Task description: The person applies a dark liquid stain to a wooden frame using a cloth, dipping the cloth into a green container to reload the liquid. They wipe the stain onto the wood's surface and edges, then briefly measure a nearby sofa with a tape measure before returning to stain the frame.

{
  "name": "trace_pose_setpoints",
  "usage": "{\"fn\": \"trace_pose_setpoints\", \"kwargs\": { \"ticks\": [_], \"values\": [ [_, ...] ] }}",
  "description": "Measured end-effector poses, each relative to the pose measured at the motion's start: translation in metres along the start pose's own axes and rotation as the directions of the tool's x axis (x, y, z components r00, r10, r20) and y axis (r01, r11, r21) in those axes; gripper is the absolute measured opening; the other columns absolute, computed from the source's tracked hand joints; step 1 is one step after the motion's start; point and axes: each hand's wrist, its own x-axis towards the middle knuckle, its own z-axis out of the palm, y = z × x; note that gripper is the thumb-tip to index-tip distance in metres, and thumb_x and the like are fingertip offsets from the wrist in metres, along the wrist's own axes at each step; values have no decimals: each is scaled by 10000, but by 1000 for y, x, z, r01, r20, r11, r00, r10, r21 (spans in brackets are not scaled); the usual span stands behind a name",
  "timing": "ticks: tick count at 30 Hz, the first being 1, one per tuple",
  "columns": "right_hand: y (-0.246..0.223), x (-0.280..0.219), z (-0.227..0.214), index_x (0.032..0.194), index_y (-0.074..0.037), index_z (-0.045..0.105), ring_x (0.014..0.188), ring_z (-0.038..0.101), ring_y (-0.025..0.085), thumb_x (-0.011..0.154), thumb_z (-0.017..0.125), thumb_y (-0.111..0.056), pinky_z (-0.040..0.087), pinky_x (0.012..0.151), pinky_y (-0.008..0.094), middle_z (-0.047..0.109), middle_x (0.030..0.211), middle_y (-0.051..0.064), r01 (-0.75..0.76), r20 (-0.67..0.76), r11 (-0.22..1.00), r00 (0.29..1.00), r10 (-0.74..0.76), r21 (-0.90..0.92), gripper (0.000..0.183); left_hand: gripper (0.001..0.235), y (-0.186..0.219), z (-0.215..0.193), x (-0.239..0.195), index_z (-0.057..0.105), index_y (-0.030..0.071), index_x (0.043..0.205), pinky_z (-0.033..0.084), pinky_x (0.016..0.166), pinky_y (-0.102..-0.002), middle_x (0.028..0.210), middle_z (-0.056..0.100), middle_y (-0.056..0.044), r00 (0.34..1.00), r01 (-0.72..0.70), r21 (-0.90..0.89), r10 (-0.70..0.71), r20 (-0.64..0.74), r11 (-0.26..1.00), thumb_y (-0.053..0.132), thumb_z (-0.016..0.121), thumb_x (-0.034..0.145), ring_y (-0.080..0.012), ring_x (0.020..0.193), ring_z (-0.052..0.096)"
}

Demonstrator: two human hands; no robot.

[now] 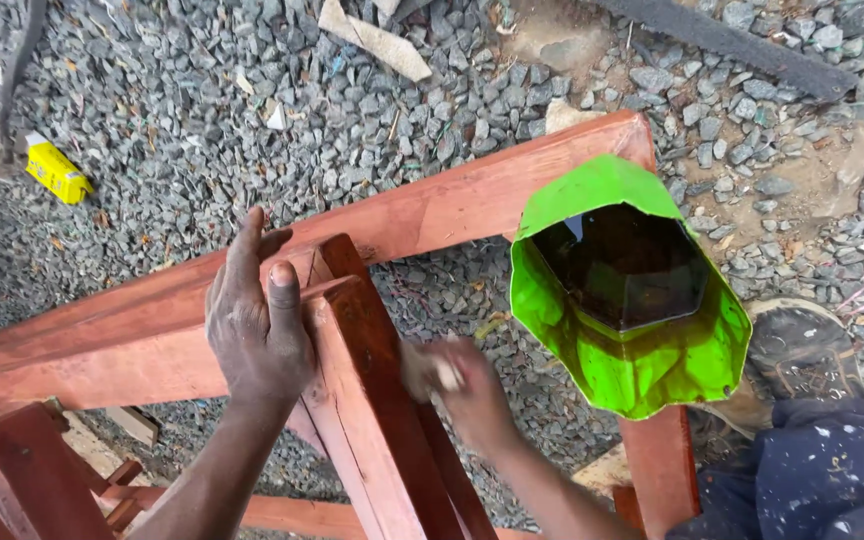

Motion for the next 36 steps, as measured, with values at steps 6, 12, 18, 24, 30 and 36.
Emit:
{"fn": "trace_pose_setpoints", "kwargs": {
  "ticks": [6, 12, 18, 24, 30, 36],
  "values": [
    [-58, 104, 30, 1232, -74, 717, 1152, 642, 335, 849, 731, 105, 471, 1024, 467, 686, 1182, 156, 710, 336, 666, 699, -631, -228, 423, 669, -5, 1, -2, 397, 38, 1556, 409, 1018, -480, 1314, 666, -116, 1000, -29, 5, 29, -6, 1000, 512, 288, 1096, -348, 1247, 599],
    [10, -5, -33, 1118, -118, 709, 1180, 583, 268, 677, 546, 266, 588, 910, 319, 597, 1479, 47, 643, 565, 519, 758, -325, -564, 607, 645, -2, 3, -2, 356, 19, 1573, 403, 996, -483, 1347, 690, -110, 995, -58, 46, 62, -77, 997, 465, 277, 1114, -348, 1178, 634],
    [12, 7, -13, 1267, -103, 684, 1259, 591, 260, 687, 521, 273, 582, 979, 266, 615, 1311, 127, 438, 266, 733, 899, -348, -521, 710, 730, -5, 3, -3, 352, -11, 1555, 384, 1025, -495, 1320, 680, -133, 993, -14, 17, 16, -121, 1000, 544, 225, 1098, -334, 1228, 611],
    [-106, 116, 48, 1218, 6, 684, 1112, 683, 349, 923, 727, -69, 513, 990, 492, 729, 1111, 193, 464, 272, 751, 886, -376, -470, 307, 780, -7, 4, -6, 346, -9, 1566, 369, 1078, -483, 1269, 634, -172, 972, 25, -13, -27, -233, 1000, 600, 250, 1087, -344, 1223, 585],
    [-182, 141, 103, 1120, -74, 760, 1135, 689, 360, 839, 753, -39, 491, 1015, 462, 763, 1126, 171, 451, 502, 581, 861, -82, -678, 283, 762, -16, 8, -7, 329, -2, 1569, 351, 1122, -510, 1229, 613, -157, 976, 53, -21, -56, -210, 998, 574, 280, 1072, -332, 1206, 587],
    [-222, 119, 110, 1168, -68, 755, 850, 690, 264, 879, 581, 162, 570, 668, 353, 710, 1183, 172, 279, 419, 432, 866, 273, -858, 408, 687, -18, 9, -7, 416, -20, 1519, 368, 1125, -460, 1193, 595, -154, 954, -22, -27, 13, -298, 999, 508, 370, 1083, -336, 1174, 591]
  ]
}}
